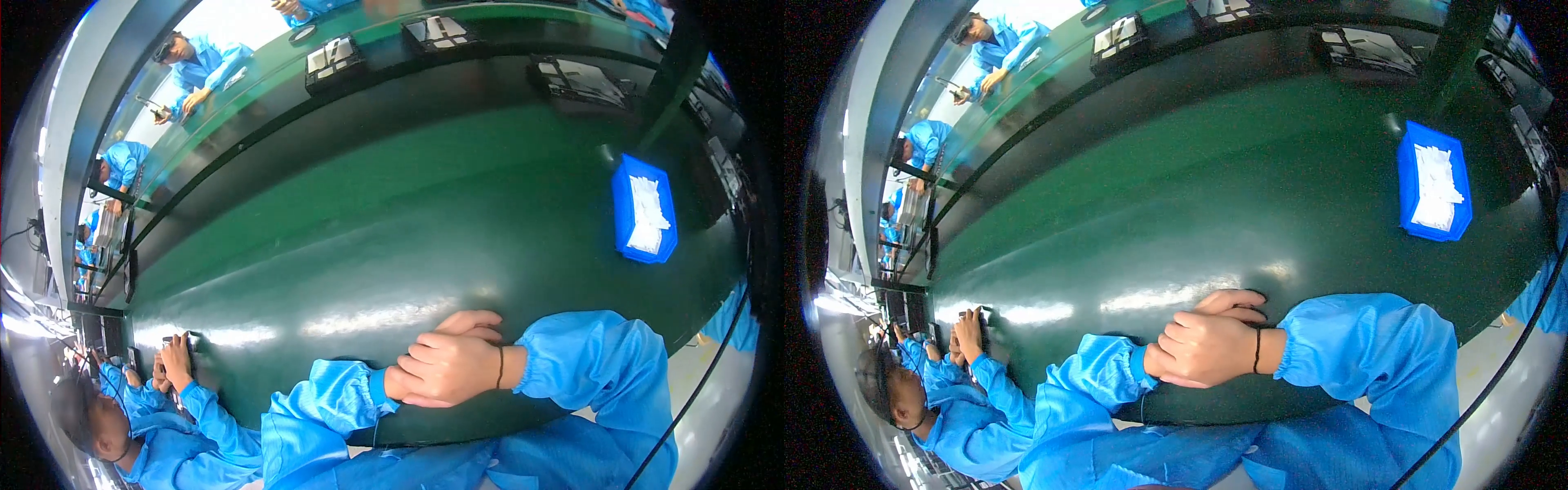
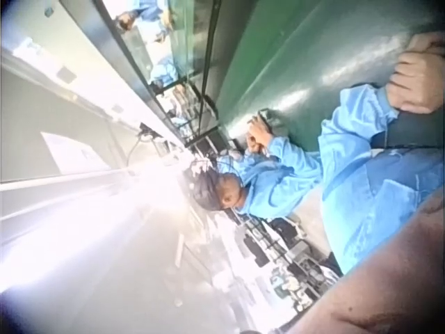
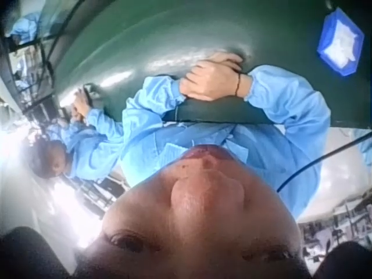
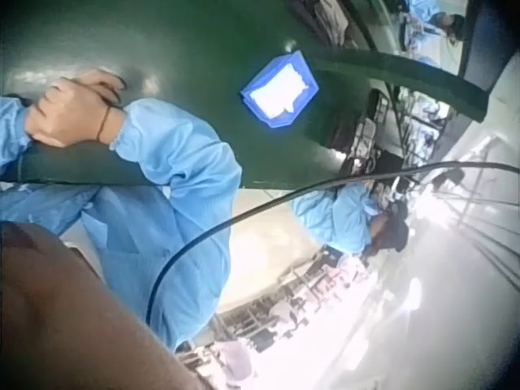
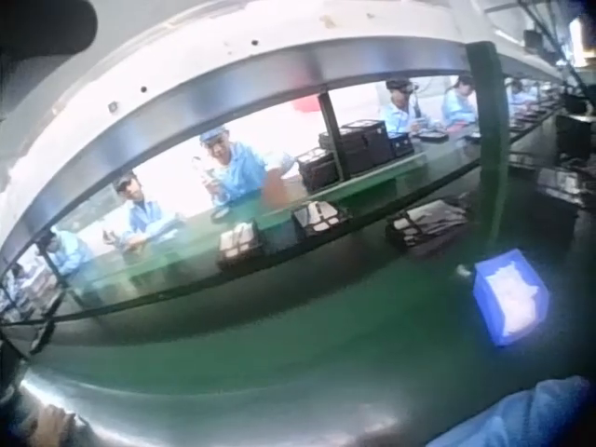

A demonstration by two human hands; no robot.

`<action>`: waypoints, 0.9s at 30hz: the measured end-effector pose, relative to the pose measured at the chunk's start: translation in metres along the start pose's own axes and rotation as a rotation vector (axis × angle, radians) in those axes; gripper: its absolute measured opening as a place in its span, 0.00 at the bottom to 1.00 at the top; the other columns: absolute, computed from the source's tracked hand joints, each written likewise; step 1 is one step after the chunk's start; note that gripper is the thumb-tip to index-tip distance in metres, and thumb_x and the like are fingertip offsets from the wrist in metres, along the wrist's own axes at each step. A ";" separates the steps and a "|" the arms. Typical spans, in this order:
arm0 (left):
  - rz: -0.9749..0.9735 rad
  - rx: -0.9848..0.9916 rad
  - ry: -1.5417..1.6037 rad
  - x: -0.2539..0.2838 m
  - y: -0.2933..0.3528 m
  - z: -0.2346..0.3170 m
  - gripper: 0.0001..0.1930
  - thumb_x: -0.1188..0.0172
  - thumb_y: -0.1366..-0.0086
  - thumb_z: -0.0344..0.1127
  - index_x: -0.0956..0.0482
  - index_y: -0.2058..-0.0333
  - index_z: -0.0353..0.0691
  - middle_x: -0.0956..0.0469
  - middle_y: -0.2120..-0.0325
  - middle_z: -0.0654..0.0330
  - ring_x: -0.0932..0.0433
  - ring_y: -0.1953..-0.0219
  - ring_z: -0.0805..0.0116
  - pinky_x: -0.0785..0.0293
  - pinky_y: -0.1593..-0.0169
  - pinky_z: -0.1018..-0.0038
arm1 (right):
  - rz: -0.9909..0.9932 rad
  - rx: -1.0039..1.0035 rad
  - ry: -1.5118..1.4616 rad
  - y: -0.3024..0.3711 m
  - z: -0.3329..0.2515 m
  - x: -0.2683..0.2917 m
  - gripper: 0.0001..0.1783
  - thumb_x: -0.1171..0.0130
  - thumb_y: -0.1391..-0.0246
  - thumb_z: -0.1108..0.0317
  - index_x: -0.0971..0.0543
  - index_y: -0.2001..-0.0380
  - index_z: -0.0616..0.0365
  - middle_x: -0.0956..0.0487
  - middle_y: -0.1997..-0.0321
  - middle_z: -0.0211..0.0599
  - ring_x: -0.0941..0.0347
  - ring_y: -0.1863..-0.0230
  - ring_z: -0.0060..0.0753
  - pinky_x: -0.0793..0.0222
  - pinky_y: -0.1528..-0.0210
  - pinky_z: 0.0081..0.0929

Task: The person connects ribbon cables and internal components to a circuit board of a tablet-like device by hand.

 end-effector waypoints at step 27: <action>0.167 -0.350 -0.245 0.011 0.002 0.040 0.11 0.41 0.41 0.24 0.22 0.58 0.36 0.28 0.51 0.51 0.27 0.51 0.52 0.29 0.48 0.64 | -0.162 -1.096 0.527 0.084 0.488 0.264 0.21 0.49 0.43 0.64 0.25 0.47 0.58 0.23 0.47 0.47 0.28 0.45 0.48 0.33 0.44 0.39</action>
Point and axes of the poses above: each hand's wrist, its own y-axis away from the middle knuckle, its own x-axis out of the back of the hand, z = x × y, the point moved 8 cm from there along -y, towards the middle knuckle
